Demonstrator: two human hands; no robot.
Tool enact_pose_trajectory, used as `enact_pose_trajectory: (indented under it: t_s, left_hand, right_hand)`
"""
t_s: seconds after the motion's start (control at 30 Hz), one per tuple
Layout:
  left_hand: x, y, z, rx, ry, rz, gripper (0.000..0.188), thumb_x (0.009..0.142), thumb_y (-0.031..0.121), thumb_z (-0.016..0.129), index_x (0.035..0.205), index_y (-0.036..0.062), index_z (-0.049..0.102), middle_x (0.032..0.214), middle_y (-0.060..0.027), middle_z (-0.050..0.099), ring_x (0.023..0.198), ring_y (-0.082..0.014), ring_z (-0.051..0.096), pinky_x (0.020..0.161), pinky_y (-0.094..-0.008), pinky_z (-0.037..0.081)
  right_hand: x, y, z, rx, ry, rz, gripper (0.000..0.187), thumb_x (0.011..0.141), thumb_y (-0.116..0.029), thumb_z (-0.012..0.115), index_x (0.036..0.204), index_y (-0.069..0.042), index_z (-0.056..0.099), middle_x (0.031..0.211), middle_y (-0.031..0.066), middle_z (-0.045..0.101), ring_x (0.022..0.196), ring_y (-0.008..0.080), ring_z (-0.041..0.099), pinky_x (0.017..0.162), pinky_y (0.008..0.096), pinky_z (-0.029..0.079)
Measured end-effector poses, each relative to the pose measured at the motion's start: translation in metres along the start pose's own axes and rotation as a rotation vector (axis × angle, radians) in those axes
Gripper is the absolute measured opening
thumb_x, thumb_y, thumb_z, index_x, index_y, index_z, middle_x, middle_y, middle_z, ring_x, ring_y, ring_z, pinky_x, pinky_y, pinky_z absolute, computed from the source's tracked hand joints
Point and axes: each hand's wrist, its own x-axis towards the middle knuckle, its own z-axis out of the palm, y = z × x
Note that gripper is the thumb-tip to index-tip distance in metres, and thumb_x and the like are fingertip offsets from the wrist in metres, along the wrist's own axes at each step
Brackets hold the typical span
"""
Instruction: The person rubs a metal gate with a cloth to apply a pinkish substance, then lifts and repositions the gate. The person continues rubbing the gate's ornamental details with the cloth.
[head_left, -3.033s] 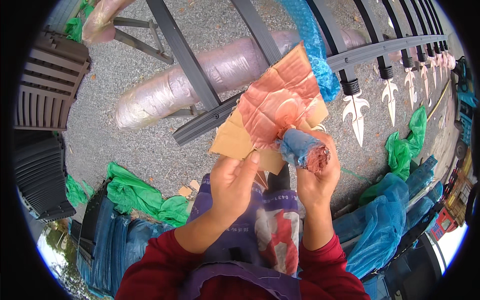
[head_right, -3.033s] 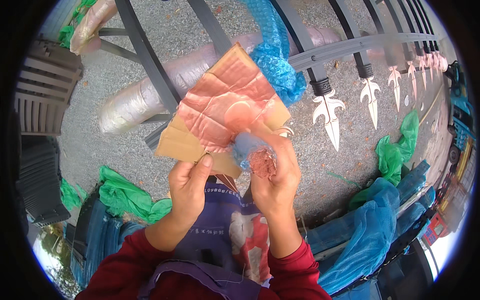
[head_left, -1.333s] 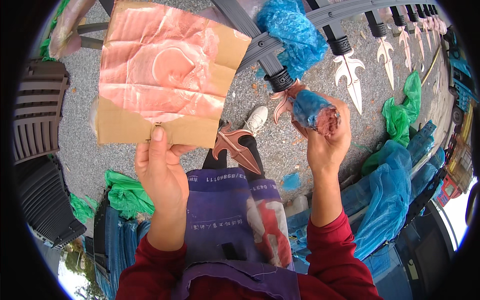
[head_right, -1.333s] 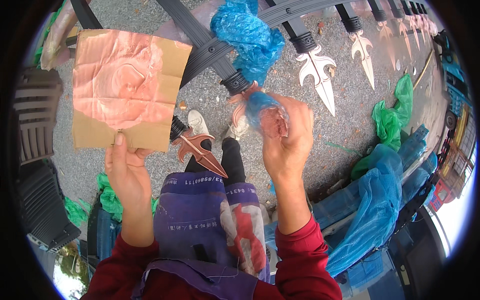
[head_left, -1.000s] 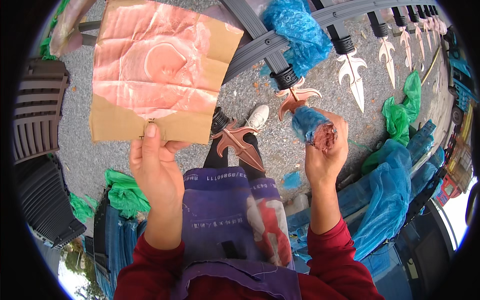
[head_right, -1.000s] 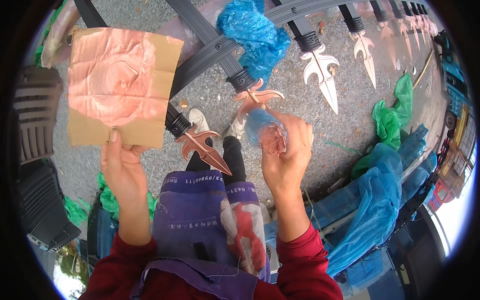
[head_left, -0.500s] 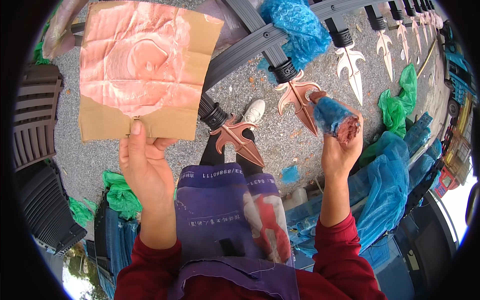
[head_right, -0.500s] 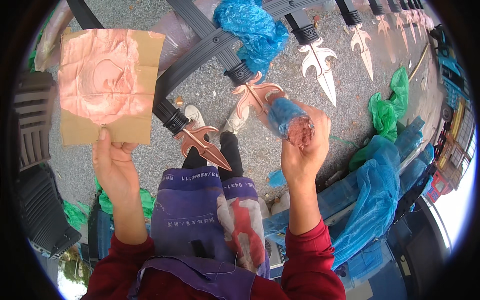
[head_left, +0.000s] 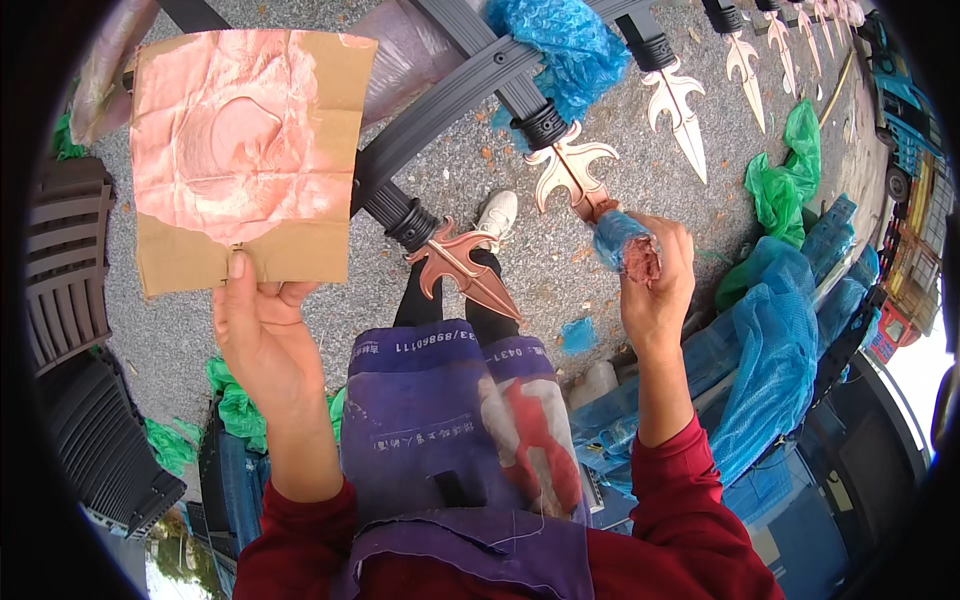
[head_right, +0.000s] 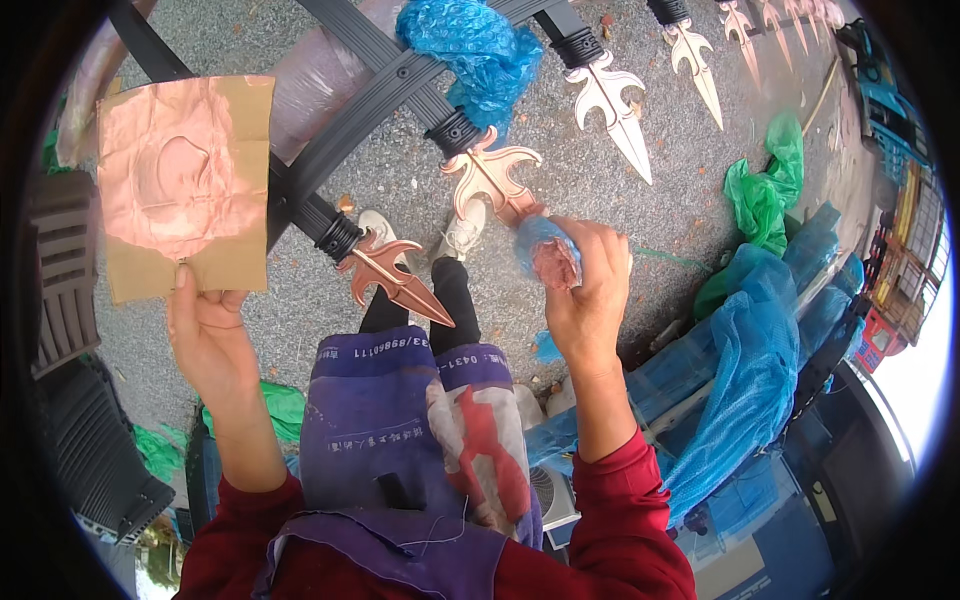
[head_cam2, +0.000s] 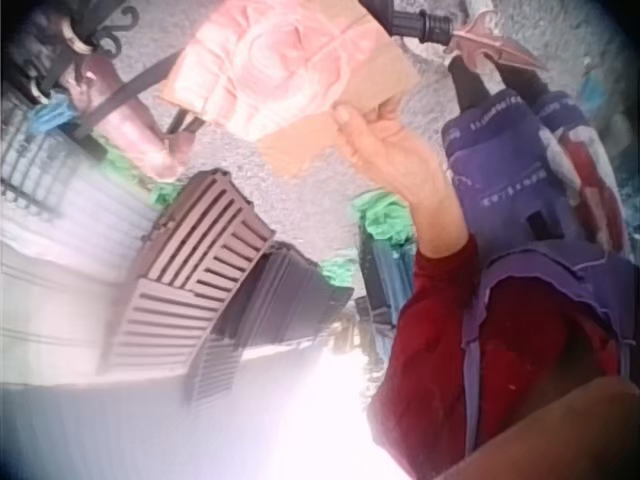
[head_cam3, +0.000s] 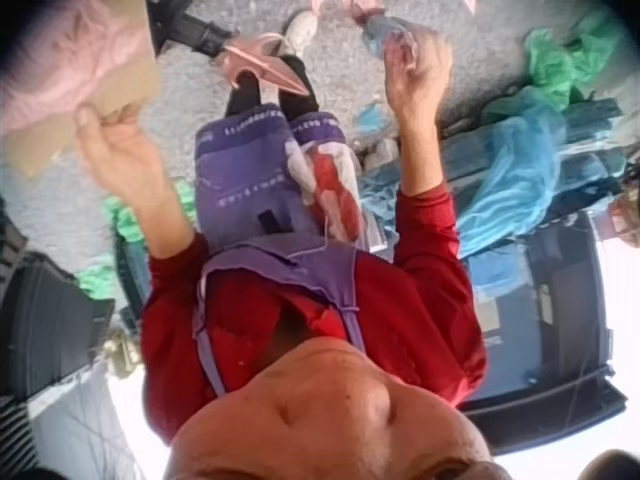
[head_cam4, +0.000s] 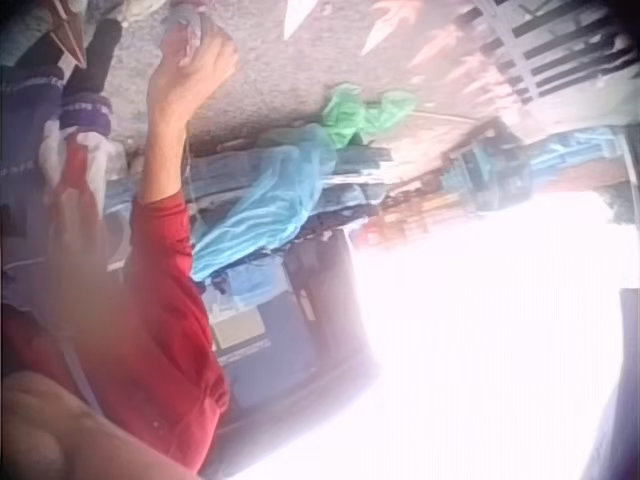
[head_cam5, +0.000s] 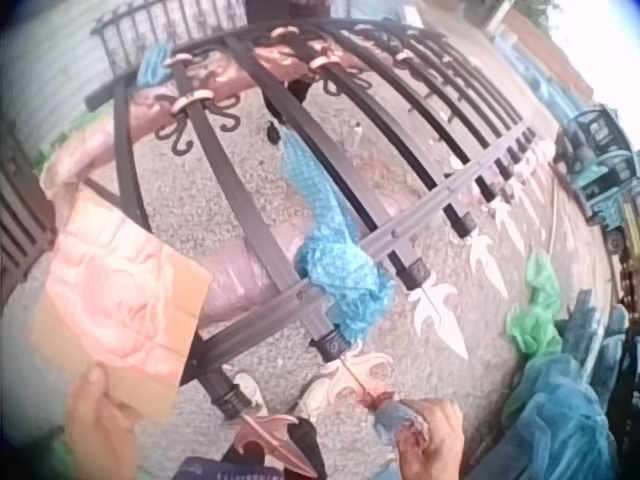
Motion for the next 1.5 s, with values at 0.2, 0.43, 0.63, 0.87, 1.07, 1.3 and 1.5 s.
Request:
enact_pose_trajectory:
  t_s: [0.2,0.43,0.63,0.87,1.07,1.3,1.5]
  left_hand:
    - [0.007,0.016,-0.011,-0.042,0.065,-0.002,0.031,0.091,0.018,0.052,0.116,-0.0013,0.048,0.105,-0.0108,0.06,0.09,-0.0156,0.063,0.069,-0.0303,0.057]
    - [0.005,0.012,-0.015,-0.095,0.076,-0.047,0.024,0.09,0.017,0.054,0.107,0.0005,0.053,0.099,-0.0084,0.062,0.084,-0.0131,0.062,0.066,-0.0288,0.057]
    - [0.003,0.014,-0.015,-0.11,0.079,-0.049,0.026,0.09,0.018,0.055,0.109,0.0003,0.052,0.099,-0.0089,0.062,0.082,-0.0132,0.063,0.066,-0.0285,0.057]
    - [0.005,0.02,-0.035,-0.116,0.104,-0.067,0.028,0.09,0.019,0.055,0.112,0.0011,0.052,0.103,-0.0085,0.062,0.084,-0.0136,0.062,0.066,-0.0284,0.056]
    - [0.0,0.043,-0.043,-0.266,0.046,-0.132,0.026,0.091,0.017,0.052,0.113,0.0023,0.051,0.107,-0.0085,0.061,0.093,-0.016,0.061,0.075,-0.0298,0.053]
    - [-0.011,0.099,-0.05,-0.19,0.126,-0.128,0.024,0.091,0.019,0.055,0.109,0.0048,0.053,0.101,-0.0049,0.06,0.082,-0.0121,0.059,0.067,-0.0267,0.052]
    - [-0.039,0.125,-0.038,-0.201,0.038,-0.147,0.019,0.091,0.019,0.055,0.104,0.0053,0.052,0.095,-0.0034,0.06,0.081,-0.0112,0.06,0.066,-0.0254,0.052]
  right_hand:
    - [-0.082,0.025,-0.013,0.108,0.07,0.456,0.025,0.072,0.004,0.055,0.096,-0.001,0.058,0.088,0.0139,0.056,0.084,0.0312,0.053,0.078,0.0361,0.042]
    - [-0.039,-0.064,0.036,0.272,-0.11,0.049,0.03,0.069,-0.001,0.064,0.099,-0.003,0.06,0.093,0.0114,0.059,0.086,0.0277,0.054,0.079,0.0351,0.041]
    - [-0.044,-0.08,0.049,0.186,-0.212,0.105,0.028,0.068,0.0,0.061,0.097,-0.002,0.06,0.089,0.0133,0.058,0.084,0.0322,0.053,0.078,0.038,0.04]
    - [-0.071,-0.058,0.019,0.134,-0.196,0.179,0.029,0.073,-0.007,0.064,0.101,-0.005,0.059,0.094,0.0119,0.058,0.086,0.0308,0.052,0.078,0.0383,0.039]
    - [-0.063,-0.077,0.044,0.174,-0.224,0.093,0.03,0.071,-0.003,0.064,0.1,-0.003,0.058,0.093,0.0137,0.057,0.088,0.0327,0.052,0.079,0.0386,0.04]
    - [-0.15,-0.032,-0.026,-0.104,-0.262,0.377,0.025,0.072,-0.011,0.066,0.096,-0.004,0.059,0.09,0.0159,0.054,0.088,0.0368,0.051,0.076,0.0425,0.04]
    - [-0.216,0.053,-0.06,-0.054,-0.087,0.644,0.025,0.067,-0.014,0.067,0.088,-0.002,0.059,0.085,0.0173,0.059,0.085,0.0383,0.057,0.075,0.042,0.045]
